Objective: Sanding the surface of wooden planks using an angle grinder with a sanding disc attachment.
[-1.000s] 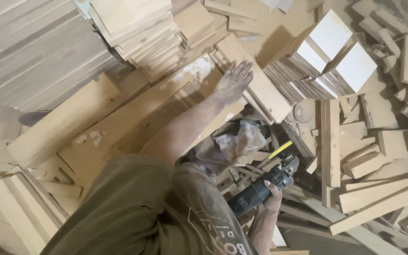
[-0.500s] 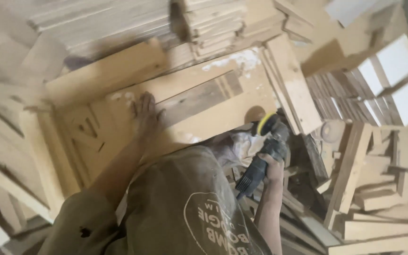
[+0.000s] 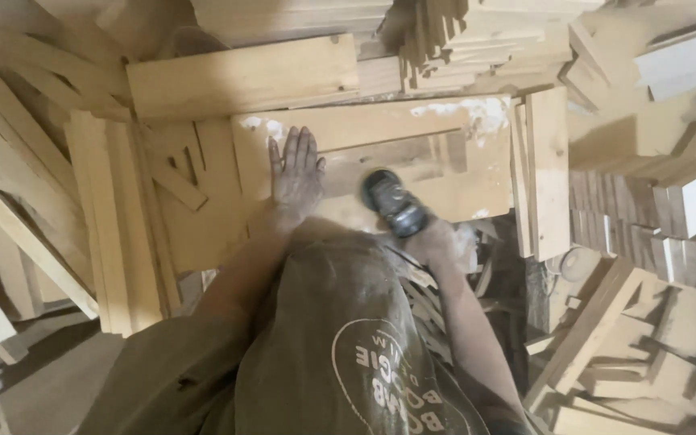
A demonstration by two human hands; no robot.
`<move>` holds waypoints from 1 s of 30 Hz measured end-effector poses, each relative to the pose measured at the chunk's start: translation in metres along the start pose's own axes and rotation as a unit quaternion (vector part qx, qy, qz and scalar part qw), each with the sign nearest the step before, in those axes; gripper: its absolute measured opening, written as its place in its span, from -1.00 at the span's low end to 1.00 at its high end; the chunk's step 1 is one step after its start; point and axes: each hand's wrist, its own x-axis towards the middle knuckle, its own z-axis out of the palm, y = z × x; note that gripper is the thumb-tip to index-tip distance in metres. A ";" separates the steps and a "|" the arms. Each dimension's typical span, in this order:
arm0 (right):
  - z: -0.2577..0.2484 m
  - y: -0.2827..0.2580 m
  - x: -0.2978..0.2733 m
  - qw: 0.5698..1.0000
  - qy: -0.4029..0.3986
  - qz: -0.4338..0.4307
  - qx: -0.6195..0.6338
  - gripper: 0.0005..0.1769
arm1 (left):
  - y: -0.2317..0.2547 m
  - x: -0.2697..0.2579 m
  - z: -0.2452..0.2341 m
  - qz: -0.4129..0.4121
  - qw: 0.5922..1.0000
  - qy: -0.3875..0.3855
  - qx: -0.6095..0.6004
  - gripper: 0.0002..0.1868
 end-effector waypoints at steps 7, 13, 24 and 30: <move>0.032 0.082 0.123 0.992 0.066 -0.027 -0.108 -0.14 | -0.002 -0.001 0.000 0.013 0.999 0.023 0.039 -0.30; 0.004 -0.002 0.078 0.993 0.035 -0.022 -0.109 -0.25 | 0.003 0.004 0.012 -0.012 0.999 0.031 0.031 -0.29; 0.015 0.095 0.192 0.995 0.094 0.012 0.035 -0.16 | -0.002 0.000 0.000 0.000 1.000 -0.006 0.028 -0.30; -0.018 0.070 0.151 0.966 0.024 -0.055 -0.253 -0.30 | 0.003 -0.005 -0.023 -0.011 0.999 -0.035 0.015 -0.30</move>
